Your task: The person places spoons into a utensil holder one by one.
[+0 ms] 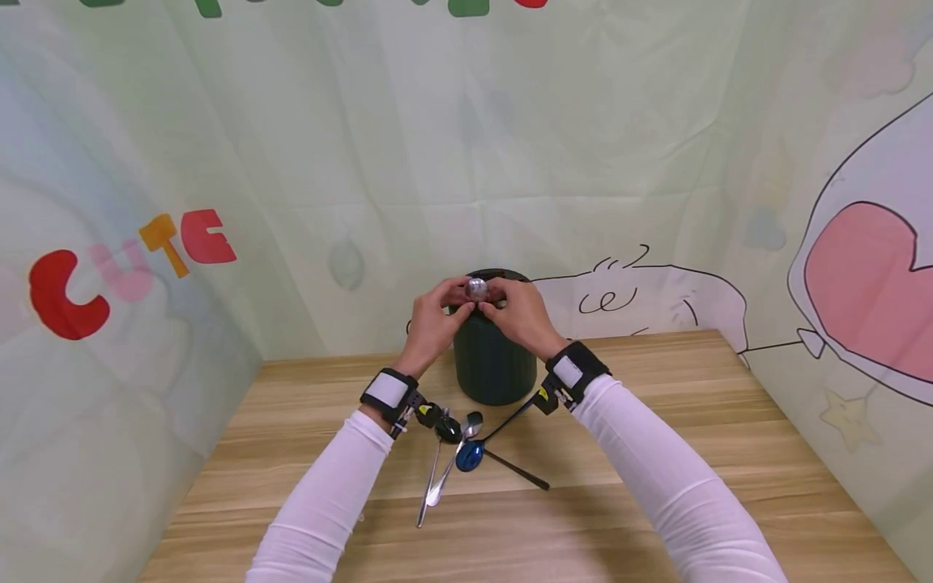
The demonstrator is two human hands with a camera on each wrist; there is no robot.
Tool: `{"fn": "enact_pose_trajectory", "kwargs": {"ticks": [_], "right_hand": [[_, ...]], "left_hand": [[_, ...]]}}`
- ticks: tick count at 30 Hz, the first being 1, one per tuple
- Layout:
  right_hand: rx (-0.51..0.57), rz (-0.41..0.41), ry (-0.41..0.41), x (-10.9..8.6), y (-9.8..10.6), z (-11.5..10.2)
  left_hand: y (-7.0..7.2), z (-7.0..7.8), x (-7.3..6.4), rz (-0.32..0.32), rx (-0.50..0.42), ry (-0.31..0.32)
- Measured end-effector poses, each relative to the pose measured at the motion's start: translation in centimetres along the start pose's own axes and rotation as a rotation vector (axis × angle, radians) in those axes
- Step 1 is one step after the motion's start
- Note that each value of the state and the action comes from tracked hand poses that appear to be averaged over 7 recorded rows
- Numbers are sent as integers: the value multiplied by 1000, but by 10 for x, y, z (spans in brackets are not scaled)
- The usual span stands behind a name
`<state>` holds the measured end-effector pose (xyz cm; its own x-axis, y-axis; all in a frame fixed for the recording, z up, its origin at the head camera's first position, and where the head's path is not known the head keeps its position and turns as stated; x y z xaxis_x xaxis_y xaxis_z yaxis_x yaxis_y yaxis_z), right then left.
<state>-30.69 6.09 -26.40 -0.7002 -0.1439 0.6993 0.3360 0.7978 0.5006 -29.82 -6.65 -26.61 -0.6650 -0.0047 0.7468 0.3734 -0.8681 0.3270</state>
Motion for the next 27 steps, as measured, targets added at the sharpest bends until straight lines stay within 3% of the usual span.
{"fn": "enact_pose_trajectory", "kwargs": {"ticks": [7,18,27], "right_hand": [[-73,-27,54,-6,-3,-1],[-82,-42,55,-5,-5,3],[-92,-18,46,-1,0,8]], "left_hand": [[-2,2,-4,-11,71,-65],[-7,-1,-6,-63,157,-44],[-11,0,-4,-112,219,-64]]}}
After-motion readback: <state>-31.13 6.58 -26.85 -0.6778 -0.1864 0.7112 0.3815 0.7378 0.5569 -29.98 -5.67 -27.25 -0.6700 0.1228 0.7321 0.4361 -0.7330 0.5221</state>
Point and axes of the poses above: each hand's wrist, its own x-axis towards the middle knuckle, its own y-axis out of the back of the hand, z = x × y, the point moved 9 cm from there along x, towards the middle knuckle, and after that the axes turned 12 degrees about z, right-handed, at the moved point
